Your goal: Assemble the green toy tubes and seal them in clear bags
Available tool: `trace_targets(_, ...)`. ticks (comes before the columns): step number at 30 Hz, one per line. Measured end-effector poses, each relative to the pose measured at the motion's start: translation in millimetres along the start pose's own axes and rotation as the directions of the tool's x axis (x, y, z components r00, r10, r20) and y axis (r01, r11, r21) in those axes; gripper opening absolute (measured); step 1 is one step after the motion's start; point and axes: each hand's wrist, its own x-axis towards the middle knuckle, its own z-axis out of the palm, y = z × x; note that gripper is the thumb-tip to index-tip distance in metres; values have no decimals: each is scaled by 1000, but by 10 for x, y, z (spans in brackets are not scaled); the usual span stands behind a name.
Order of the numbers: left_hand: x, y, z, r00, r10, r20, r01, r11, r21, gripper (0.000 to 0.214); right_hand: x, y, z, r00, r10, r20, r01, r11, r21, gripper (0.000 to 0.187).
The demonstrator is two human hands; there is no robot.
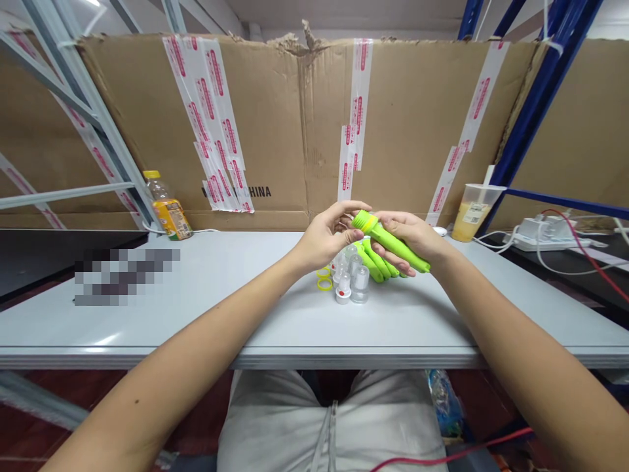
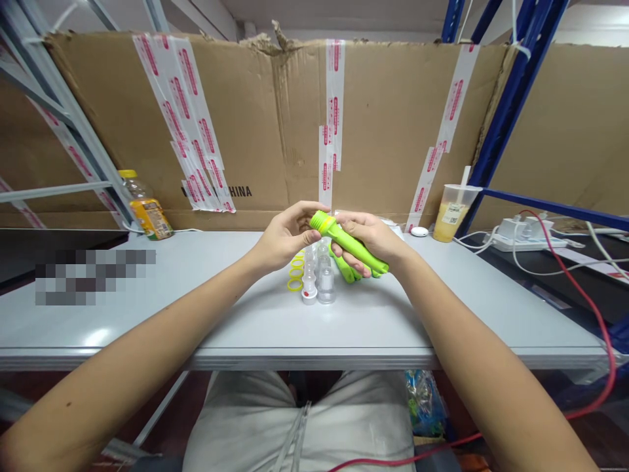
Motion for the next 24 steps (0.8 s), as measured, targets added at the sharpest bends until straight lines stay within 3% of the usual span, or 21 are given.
trace_targets(6,1,-39,5,998,-39,-51,45,992,122,48,-8,20,-5,997,21,73,-13,994,-109,33)
trace_targets(11,-6,32,-41,997,61,-53,-44,960,276,50,7,42,-9,998,-60,-38,55,991,-122,33)
trace_targets(14,-30,207,-156,979,195,65,-199,823,532,30,10,44,-55,977,-134,-164,112,985,-134,35)
trace_targets(16,-58,317,-211,968,218,125,-247,742,623,21,4,48,-102,962,-148,-231,116,983,-143,35)
trace_targets(18,-93,371,-204,961,184,206,-276,654,704,19,-2,62,-155,950,-141,-280,101,983,-153,36)
trace_targets(22,-154,337,-57,939,70,336,-336,394,856,31,0,113,-231,934,-130,-334,71,980,-185,36)
trace_targets(24,-163,330,-20,929,31,370,-354,373,858,33,7,138,-239,932,-125,-341,58,978,-200,36)
